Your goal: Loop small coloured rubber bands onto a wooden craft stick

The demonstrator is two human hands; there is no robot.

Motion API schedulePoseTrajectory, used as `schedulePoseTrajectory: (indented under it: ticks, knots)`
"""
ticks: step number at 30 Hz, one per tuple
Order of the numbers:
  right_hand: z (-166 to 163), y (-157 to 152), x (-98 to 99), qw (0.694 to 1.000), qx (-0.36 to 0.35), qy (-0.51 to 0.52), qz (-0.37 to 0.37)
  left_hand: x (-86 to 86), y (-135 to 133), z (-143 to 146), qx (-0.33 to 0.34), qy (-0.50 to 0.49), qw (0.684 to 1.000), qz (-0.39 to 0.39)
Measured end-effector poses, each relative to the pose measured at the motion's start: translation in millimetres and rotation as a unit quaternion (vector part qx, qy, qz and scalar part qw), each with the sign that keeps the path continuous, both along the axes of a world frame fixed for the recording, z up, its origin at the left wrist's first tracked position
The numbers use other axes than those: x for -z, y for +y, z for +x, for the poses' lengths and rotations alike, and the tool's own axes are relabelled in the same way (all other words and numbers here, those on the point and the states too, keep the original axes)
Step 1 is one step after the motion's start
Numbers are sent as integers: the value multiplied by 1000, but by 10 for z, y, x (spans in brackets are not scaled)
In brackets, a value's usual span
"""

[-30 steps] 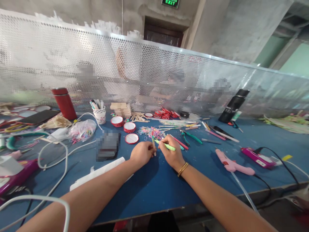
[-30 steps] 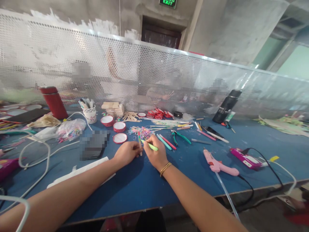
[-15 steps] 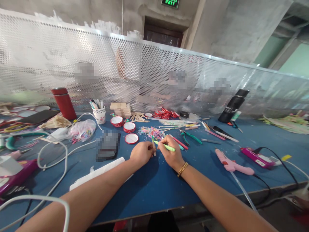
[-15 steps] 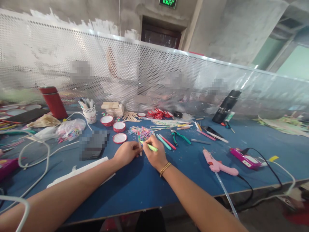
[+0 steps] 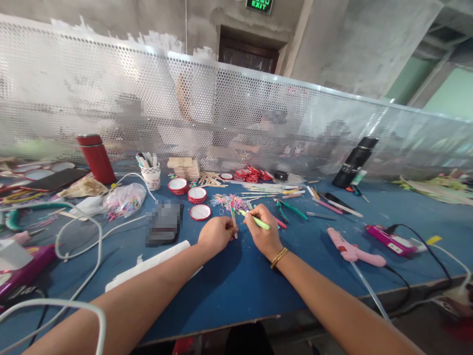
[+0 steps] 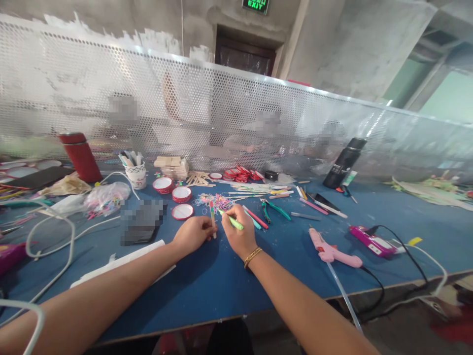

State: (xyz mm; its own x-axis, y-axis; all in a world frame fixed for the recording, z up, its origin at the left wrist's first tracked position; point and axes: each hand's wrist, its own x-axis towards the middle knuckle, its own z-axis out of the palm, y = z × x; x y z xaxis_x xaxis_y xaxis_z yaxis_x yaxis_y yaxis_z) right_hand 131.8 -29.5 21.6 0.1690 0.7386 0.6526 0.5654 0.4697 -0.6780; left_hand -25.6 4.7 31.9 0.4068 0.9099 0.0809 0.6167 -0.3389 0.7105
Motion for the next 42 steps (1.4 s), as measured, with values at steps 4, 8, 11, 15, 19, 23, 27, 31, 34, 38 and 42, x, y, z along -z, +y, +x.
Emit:
schedulePoseTrajectory:
  ticks: [4,8,11,15,19,23,27,31,34,38,42]
  knots:
    - [52,20,-64,1000,11,17,20,-25,-13,1,3,3,1000,-1]
    - [180,58,-115,996,59,30,54,-36,-10,-10,13,-2,1000,-2]
    - [283,73,-147,991,88,82,64,-25,12,-17,23,2,1000,5]
    - [350,24,-231,987,74,128,59,-3,46,-23,34,0,999,15]
    - [449,-81,-277,990,81,112,35,-2,65,-31,42,-4,999,19]
    - [649,-200,-203,984,163,-68,-36,-13,72,-38,47,-1,999,19]
    - [732,-249,-143,924,240,-263,-137,-17,75,-39,50,-3,999,20]
    - [634,-161,-175,873,261,-370,-179,-6,77,-40,53,-8,998,20]
    - [546,-56,-207,854,262,-412,-180,0,76,-43,55,-16,998,19]
    - [480,41,-209,838,258,-438,-200,-9,69,-44,59,-31,998,17]
    - [458,93,-175,831,257,-445,-213,-21,59,-41,54,-28,998,13]
